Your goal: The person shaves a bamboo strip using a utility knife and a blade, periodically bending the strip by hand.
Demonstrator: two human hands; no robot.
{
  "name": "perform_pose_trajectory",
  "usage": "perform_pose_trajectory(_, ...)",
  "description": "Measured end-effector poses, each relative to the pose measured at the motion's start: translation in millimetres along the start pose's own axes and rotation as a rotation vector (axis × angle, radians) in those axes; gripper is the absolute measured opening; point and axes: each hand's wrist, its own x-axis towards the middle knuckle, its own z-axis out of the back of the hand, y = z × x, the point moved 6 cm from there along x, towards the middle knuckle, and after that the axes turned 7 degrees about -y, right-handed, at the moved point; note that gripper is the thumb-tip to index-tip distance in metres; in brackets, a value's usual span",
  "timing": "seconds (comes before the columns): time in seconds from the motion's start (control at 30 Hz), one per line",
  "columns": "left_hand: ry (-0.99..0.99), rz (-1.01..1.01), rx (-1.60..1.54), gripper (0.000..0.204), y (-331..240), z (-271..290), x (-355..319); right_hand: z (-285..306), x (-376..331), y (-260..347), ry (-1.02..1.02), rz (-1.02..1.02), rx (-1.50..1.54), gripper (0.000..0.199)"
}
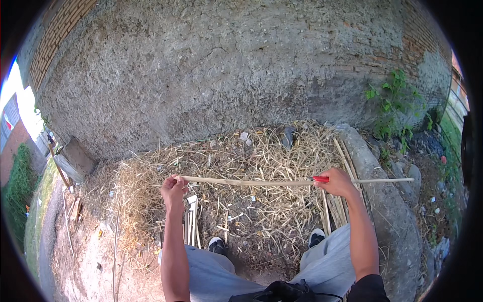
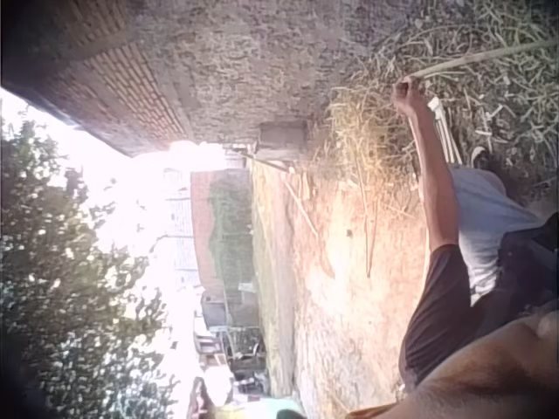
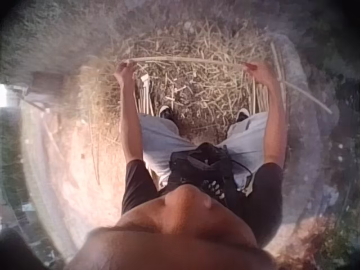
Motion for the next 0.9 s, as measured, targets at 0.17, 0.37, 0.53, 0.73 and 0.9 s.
perform_pose_trajectory(0.17, 0.063, -0.007, 0.329, 0.045, -8.9, -2.5, -5.1, 9.3, -2.8, 13.0, -0.158, 0.079, -0.068, 0.02)
perform_pose_trajectory(0.37, -0.095, -0.816, 0.982, 0.085, -59.3, -33.7, -55.3, 18.1, -2.6, 11.9, -0.579, 0.369, 0.027, 0.019)
perform_pose_trajectory(0.53, 0.411, -1.072, 1.114, 0.072, -51.1, -77.2, -104.3, 22.9, -11.1, 40.2, -0.649, 0.517, 0.058, 0.024)
perform_pose_trajectory(0.73, 0.438, -1.082, 0.941, 0.045, -39.7, -87.2, -110.7, 15.3, -16.3, 47.5, -0.652, 0.664, 0.104, 0.02)
perform_pose_trajectory(0.9, 0.466, -0.985, 0.773, 0.02, -39.1, -84.4, -105.5, 23.5, -26.0, 57.3, -0.794, 0.667, 0.103, 0.02)
